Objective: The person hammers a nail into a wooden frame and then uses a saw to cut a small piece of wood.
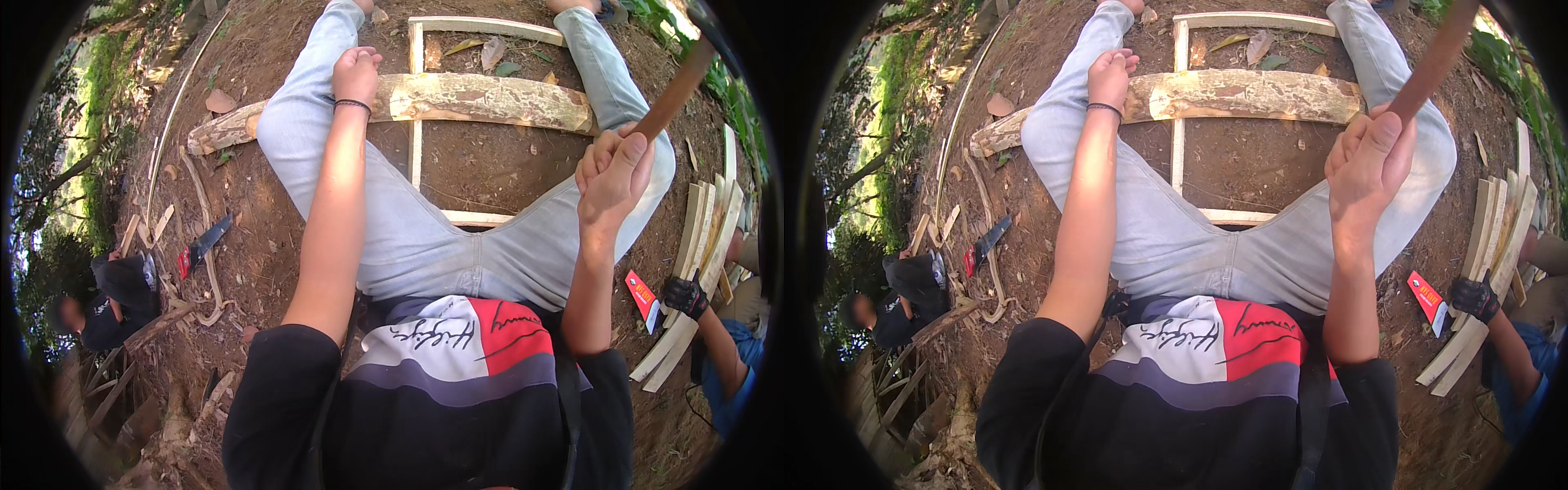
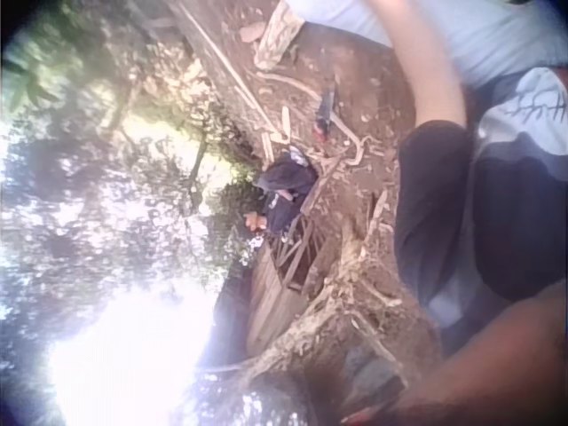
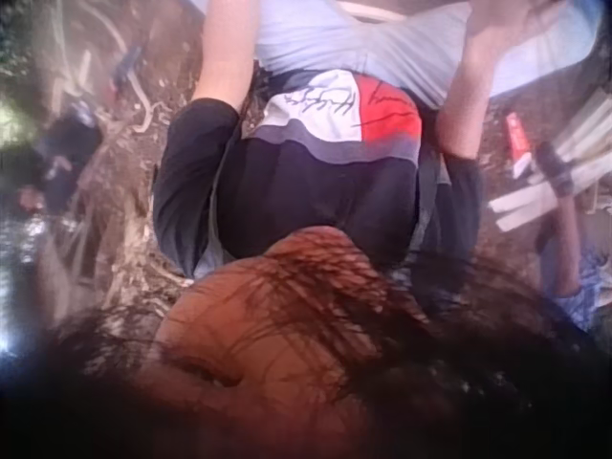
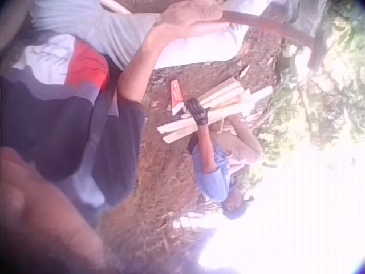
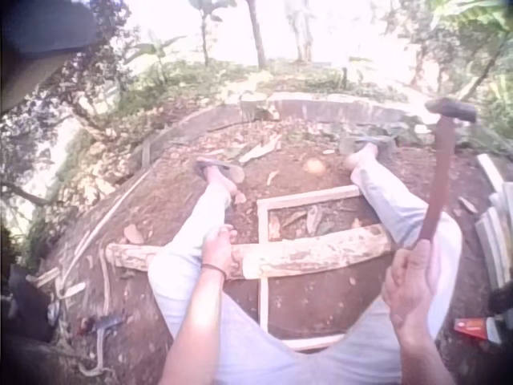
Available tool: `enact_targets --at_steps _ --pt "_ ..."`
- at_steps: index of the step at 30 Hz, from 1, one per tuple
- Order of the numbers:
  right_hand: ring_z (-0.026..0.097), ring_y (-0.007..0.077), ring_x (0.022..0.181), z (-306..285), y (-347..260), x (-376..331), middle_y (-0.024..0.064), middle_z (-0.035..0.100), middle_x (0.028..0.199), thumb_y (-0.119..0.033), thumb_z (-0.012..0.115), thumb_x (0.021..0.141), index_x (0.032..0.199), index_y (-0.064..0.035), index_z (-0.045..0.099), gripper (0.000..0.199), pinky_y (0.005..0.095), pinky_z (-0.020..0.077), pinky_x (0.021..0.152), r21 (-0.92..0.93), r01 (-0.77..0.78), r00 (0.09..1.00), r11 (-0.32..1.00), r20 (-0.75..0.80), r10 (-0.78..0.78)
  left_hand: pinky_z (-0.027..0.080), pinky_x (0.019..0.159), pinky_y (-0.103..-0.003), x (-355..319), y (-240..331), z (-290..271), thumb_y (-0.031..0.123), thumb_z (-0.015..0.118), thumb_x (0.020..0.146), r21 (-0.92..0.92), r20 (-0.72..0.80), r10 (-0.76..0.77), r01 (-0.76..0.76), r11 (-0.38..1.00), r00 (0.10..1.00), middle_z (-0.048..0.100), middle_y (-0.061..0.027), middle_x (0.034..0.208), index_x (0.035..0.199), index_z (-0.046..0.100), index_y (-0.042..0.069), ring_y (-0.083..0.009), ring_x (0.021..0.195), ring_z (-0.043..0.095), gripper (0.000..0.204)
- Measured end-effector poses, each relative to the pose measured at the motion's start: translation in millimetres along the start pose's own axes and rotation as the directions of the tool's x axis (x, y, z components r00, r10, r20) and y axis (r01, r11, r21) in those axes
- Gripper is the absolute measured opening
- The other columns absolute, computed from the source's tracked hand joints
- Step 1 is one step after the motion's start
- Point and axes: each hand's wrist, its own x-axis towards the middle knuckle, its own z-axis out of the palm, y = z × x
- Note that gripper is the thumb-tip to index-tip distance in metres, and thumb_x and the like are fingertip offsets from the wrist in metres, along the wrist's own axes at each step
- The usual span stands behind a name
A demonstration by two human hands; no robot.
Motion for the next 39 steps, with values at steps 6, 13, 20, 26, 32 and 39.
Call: enact_targets --at_steps 6,13,20,26,32,39 --pt "0.058 0.0465 0.084 15.7 71.8 -34.1 0.0286 0.059 0.085 -0.033 0.046 0.097 0.091 0.0033 0.048 0.036 0.0486 0.0444 0.075 -0.698 -0.106 0.809 0.708 0.353 0.469 0.047 0.074 -0.027 13.3 -8.5 -2.5 0.012 0.041 0.095 0.067 0.006 -0.053 0.053 0.996 0.999 0.068 -0.0118 0.095 0.106 0.061 -0.002 -0.0161 0.085 0.063 0.026" --pt "0.032 0.0014 0.041 -14.1 -49.2 -2.7 -0.0051 0.036 0.059 -0.035 0.039 0.102 0.099 -0.0057 0.049 0.030 0.0186 0.0253 0.034 -0.040 -0.127 0.990 0.991 0.051 0.129 0.044 0.070 -0.028 2.9 -2.1 -5.3 0.017 0.040 0.096 -0.022 0.000 -0.092 0.092 0.995 0.996 0.068 -0.0081 0.098 0.110 0.059 0.003 -0.0146 0.086 0.063 0.028" --pt "0.043 0.0144 0.047 4.9 50.4 -19.7 0.0030 0.046 0.067 -0.034 0.042 0.099 0.088 -0.0025 0.048 0.034 0.0338 0.0398 0.045 -0.627 -0.413 0.648 0.660 0.307 0.697 0.049 0.068 -0.025 19.1 -18.3 4.5 0.013 0.045 0.093 0.016 0.001 -0.060 0.060 0.998 0.998 0.068 -0.0090 0.084 0.098 0.062 -0.001 -0.0118 0.073 0.061 0.023" --pt "0.038 0.0035 0.055 -16.5 -2.3 -11.6 -0.0061 0.041 0.063 -0.032 0.043 0.101 0.094 -0.0053 0.054 0.029 0.0215 0.0322 0.049 -0.321 -0.296 0.900 0.900 0.220 0.375 0.050 0.072 -0.027 1.5 -1.9 4.1 0.013 0.045 0.094 -0.067 0.043 -0.075 0.078 0.995 0.996 0.067 -0.0125 0.088 0.100 0.061 -0.004 -0.0152 0.079 0.063 0.024" --pt "0.053 0.0224 0.051 -25.2 34.4 13.6 0.0067 0.052 0.064 -0.029 0.042 0.100 0.102 -0.0020 0.045 0.028 0.0378 0.0435 0.048 -0.484 0.173 0.975 0.858 -0.042 -0.220 0.049 0.070 -0.027 10.1 -8.6 7.5 0.015 0.045 0.094 0.030 0.093 -0.047 0.044 0.999 0.995 0.067 -0.0099 0.087 0.100 0.061 -0.002 -0.0133 0.077 0.061 0.024" --pt "0.058 0.0388 0.077 15.9 64.4 -43.8 0.0226 0.059 0.080 -0.036 0.044 0.097 0.091 0.0022 0.048 0.039 0.0466 0.0441 0.074 -0.772 -0.085 0.708 0.630 0.398 0.583 0.051 0.075 -0.029 18.4 -29.7 -0.7 0.020 0.050 0.095 0.135 0.111 -0.001 -0.014 0.991 0.994 0.067 -0.0105 0.090 0.105 0.061 -0.002 -0.0171 0.081 0.064 0.027"
